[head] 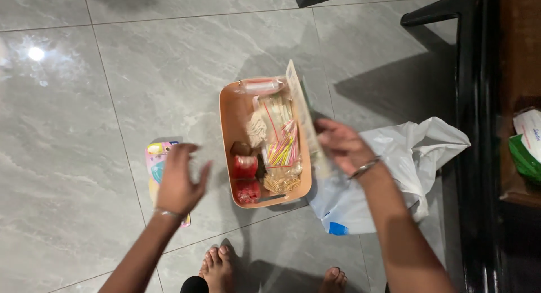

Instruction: Unpack items from a plastic bag and organize them into a storage bin inside a cabinet.

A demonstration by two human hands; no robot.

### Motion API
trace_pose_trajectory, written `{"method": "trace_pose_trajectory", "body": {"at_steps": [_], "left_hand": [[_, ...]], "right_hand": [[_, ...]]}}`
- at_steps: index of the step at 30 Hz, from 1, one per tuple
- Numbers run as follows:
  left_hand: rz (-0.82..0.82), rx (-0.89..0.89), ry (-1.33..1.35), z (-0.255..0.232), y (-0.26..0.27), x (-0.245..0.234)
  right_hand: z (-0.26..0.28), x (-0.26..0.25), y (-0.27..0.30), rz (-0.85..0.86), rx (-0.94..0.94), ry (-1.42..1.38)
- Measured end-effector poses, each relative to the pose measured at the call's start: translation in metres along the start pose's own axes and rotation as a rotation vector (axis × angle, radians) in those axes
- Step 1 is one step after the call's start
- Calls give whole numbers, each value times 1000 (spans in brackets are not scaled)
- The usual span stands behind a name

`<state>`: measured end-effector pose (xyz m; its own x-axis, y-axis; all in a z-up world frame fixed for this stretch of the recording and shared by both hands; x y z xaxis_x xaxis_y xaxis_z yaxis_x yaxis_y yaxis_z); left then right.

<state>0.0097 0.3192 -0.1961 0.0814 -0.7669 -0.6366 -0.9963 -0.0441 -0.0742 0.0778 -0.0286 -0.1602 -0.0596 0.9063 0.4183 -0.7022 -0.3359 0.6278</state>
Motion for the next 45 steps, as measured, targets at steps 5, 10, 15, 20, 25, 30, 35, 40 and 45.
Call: {"method": "trace_pose_trajectory", "body": {"at_steps": [5,10,15,20,25,30,35,40,45], "left_hand": [[101,334,149,-80,-34,57],[455,-13,-173,-73,-74,125],[544,-36,-86,-71,-80,150],[495,175,24,-70,-68,174],[476,179,96,-83,-64,167],[407,111,266,-82,-67,157],[205,333,249,-117,-49,83],[-145,-181,263,-12,-11,35],[-210,-414,-300,104,50,55]], "right_hand": [[55,-55,25,-215,-163,153],[60,-113,31,-568,-148,617],[16,-72,3,-366,-97,1051],[18,-115,0,-644,-121,1260],[45,-113,11,-881,-357,1180],[39,-51,14,-780,-306,1137],[31,51,31,-568,-615,1275],[-22,105,14,-253,-464,1162],[-35,131,-5,-353,-575,1367]]}}
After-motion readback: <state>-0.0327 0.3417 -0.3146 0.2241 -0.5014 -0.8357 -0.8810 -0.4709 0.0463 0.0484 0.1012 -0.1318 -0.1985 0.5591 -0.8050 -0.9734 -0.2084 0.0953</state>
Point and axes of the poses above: each hand's wrist, its own y-axis away from the middle knuckle, its own x-axis out of the palm, z = x × y, the point moved 9 cm from there along -y, towards the middle knuckle, and after that the axes turned 5 degrees about -y, right-handed, at the moved point
